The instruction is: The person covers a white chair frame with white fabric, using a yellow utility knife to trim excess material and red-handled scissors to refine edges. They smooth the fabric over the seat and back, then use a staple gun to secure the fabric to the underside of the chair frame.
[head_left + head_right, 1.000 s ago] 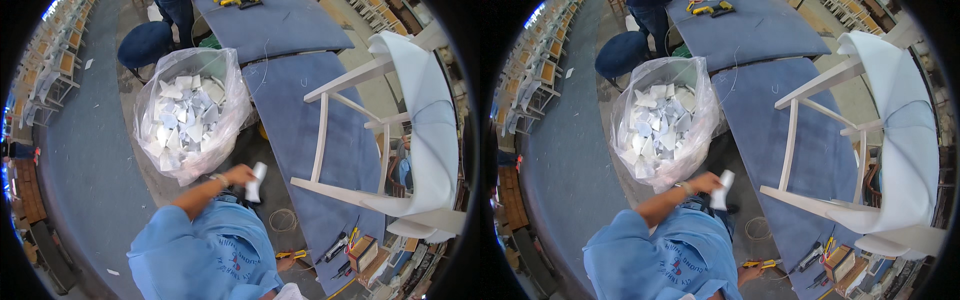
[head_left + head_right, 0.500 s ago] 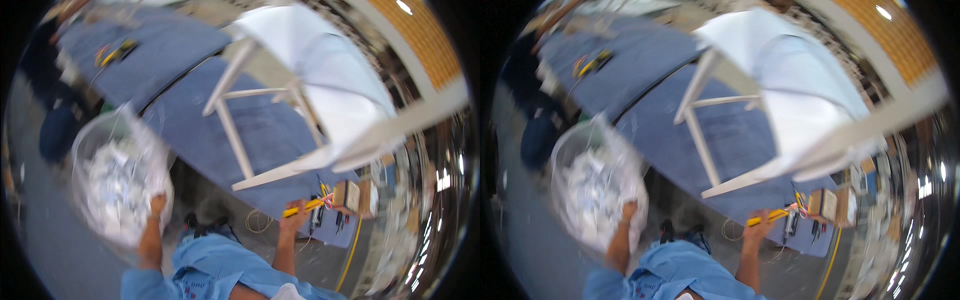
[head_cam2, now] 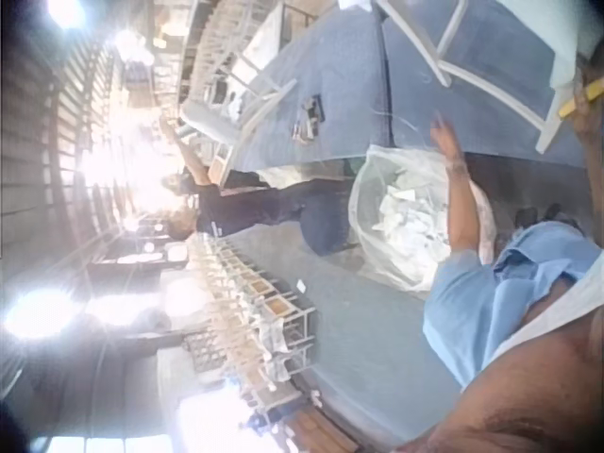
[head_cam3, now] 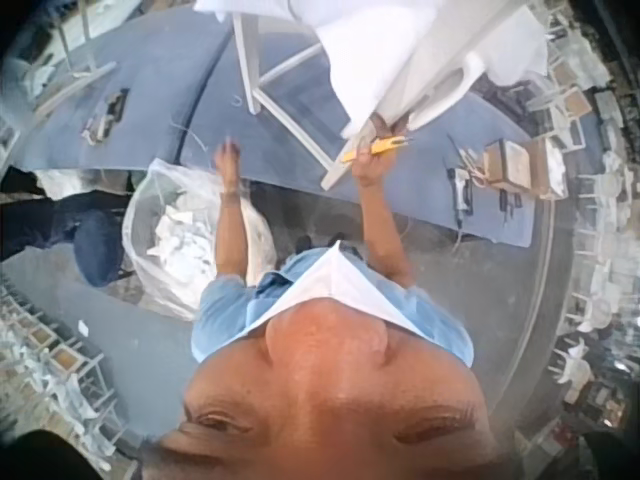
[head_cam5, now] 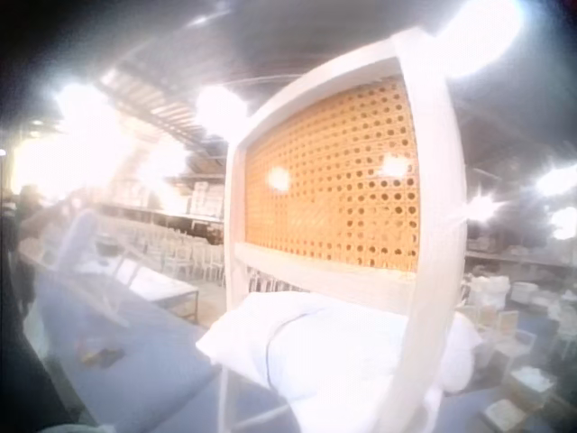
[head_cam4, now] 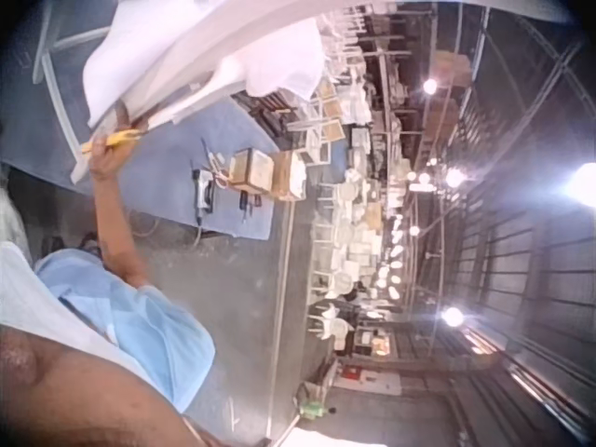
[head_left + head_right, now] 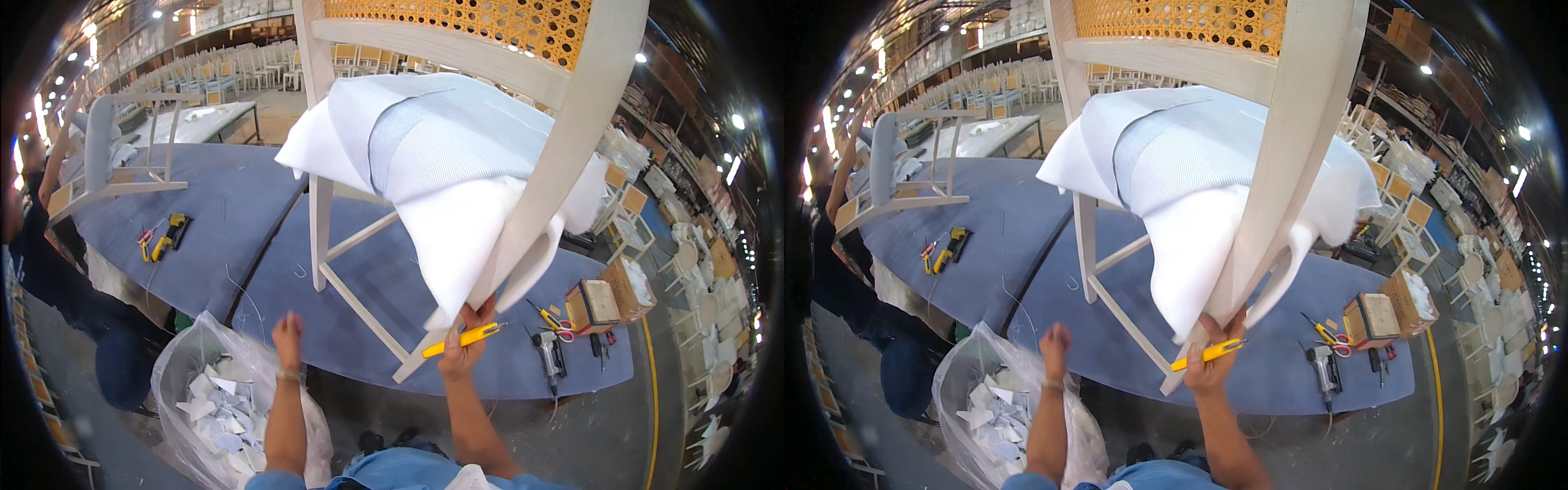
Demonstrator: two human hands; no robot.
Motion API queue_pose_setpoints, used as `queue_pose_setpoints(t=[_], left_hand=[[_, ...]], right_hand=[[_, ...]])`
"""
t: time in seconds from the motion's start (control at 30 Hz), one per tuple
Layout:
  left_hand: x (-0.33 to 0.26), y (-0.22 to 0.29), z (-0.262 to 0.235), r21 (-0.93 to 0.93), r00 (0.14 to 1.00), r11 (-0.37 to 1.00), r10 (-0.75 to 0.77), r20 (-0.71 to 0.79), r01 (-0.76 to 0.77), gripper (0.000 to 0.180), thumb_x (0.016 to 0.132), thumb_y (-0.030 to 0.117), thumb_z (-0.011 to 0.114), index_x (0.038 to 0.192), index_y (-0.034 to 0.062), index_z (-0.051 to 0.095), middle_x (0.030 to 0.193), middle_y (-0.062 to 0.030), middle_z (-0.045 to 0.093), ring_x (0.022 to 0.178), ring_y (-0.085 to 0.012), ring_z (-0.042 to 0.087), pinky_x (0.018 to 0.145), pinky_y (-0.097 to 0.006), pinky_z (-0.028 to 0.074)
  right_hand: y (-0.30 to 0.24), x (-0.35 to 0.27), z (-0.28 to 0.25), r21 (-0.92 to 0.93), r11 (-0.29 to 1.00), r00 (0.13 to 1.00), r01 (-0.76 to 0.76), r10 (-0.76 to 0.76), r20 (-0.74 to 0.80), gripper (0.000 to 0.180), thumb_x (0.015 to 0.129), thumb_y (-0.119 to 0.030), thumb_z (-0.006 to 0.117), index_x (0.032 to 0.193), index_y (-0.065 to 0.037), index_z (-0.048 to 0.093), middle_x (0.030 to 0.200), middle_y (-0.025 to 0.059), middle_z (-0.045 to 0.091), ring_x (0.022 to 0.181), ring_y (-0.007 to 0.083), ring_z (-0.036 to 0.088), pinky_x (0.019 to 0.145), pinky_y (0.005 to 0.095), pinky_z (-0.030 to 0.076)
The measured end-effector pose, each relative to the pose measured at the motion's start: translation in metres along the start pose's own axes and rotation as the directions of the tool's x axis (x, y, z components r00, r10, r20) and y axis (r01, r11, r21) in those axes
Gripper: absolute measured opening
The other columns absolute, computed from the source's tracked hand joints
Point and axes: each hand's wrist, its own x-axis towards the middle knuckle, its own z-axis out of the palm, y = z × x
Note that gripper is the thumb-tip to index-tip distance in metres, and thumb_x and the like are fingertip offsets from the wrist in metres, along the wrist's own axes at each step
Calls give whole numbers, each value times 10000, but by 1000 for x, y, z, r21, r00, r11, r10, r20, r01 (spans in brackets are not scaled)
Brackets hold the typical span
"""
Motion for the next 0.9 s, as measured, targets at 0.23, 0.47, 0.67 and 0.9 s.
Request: queue_pose_setpoints(t=[0.23, 0.47, 0.67, 0.9], left_hand=[[246, 192, 87, -137, 912, 961, 273, 305, -242, 376, 1022, 381, 538, 1228, 81, 629, 1173, -53, 676, 1107, -186, 607, 935, -365, 466], [294, 205, 196, -391, 958, 919, 160, 240, -56, 412, 1014, 335, 494, 1266, 17, 568, 1174, -141, 664, 984, -288, 659, 785, -429, 579], [252, 233, 185, -350, 961, 931, 186, 205, -105, 387, 1011, 308, 516, 1248, 9, 582, 1108, -146, 678, 931, -318, 676, 762, -478, 592], [99, 221, 191, -265, 958, 922, 280, -53, -284, 440, 1038, 343, 482, 1264, -24, 570, 1122, -148, 665, 927, -276, 669, 789, -391, 565]], right_hand=[[6, -5, 27, 7, 998, 995, -65, 65, -70, 501, 827, -361, 721, 1143, 27, 693, 1516, 259, 312, 1352, 394, 398, 1087, 477, 358], [27, 14, 14, -303, 953, 996, 16, -42, -77, 480, 777, -492, 663, 1126, -173, 743, 1375, 301, 469, 1146, 460, 496, 914, 515, 410], [80, 45, -14, -189, 981, 998, 46, -55, -41, 613, 814, -680, 575, 1096, -158, 732, 1320, 293, 491, 1122, 476, 507, 958, 531, 405], [182, 105, -121, -1, 998, 989, 66, -66, -133, 515, 848, -471, 610, 1095, -21, 653, 1360, 298, 505, 1163, 407, 569, 964, 439, 460]])
